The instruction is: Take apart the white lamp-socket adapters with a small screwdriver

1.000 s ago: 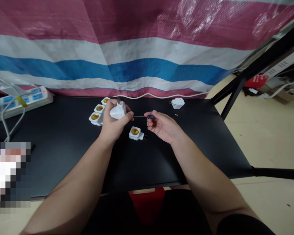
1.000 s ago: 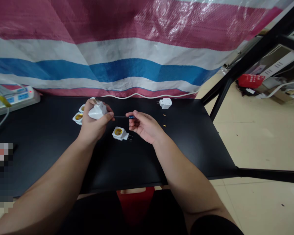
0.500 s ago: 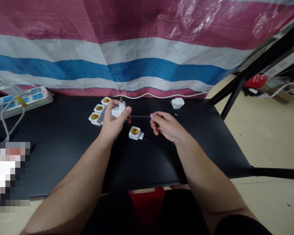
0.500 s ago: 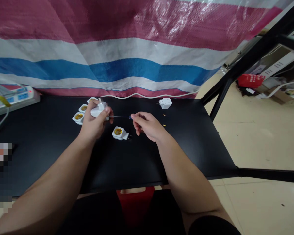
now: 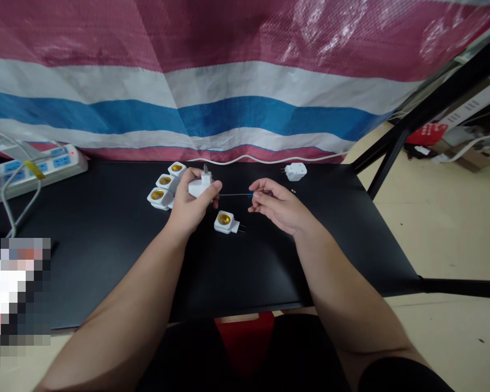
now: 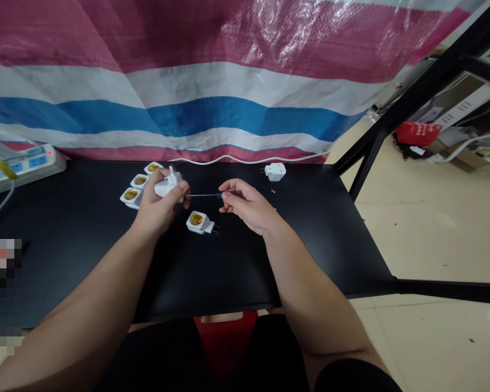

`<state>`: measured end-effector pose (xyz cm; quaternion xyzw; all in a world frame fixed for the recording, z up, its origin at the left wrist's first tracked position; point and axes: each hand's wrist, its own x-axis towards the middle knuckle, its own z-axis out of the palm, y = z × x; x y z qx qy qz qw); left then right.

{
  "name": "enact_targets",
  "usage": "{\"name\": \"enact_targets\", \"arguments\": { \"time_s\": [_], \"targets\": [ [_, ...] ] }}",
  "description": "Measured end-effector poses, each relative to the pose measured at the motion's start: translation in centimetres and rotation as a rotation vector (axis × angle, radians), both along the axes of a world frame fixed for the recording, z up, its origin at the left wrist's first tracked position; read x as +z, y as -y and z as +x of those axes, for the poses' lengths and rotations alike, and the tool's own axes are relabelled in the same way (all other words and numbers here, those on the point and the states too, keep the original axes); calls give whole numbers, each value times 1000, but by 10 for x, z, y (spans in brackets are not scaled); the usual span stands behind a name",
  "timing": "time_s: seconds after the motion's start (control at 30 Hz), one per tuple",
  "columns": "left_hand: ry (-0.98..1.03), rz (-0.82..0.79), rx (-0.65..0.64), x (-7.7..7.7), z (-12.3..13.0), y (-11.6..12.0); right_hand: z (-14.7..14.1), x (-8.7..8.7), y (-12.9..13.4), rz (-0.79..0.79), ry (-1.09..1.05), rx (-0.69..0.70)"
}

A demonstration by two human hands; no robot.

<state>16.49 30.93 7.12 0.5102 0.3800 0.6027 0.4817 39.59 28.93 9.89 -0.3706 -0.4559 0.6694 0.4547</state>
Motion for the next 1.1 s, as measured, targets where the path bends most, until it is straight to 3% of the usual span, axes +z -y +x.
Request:
{"name": "enact_targets", "arguments": {
  "time_s": [0.1, 0.23, 0.43, 0.6, 0.77, 0.93, 1.1],
  "targets": [
    [8, 2, -3, 1, 0, 0, 0, -3, 0, -49, 36, 8],
    [-7, 7, -25, 2, 1, 0, -3, -9, -2, -56, 253, -61],
    [22, -21, -13, 0, 2, 0, 0, -7, -1, 71, 149, 5],
    [13, -16, -20, 0, 1, 0, 0, -5, 1, 48, 387, -44],
    [13, -35, 2, 4, 2, 1, 1, -3, 2, 162, 206, 43],
    [-18, -47, -13, 6, 3, 2, 0, -3, 3, 48, 370, -23],
    [11, -73, -9, 7, 3, 2, 0, -2, 1, 214, 249, -9]
  ]
}}
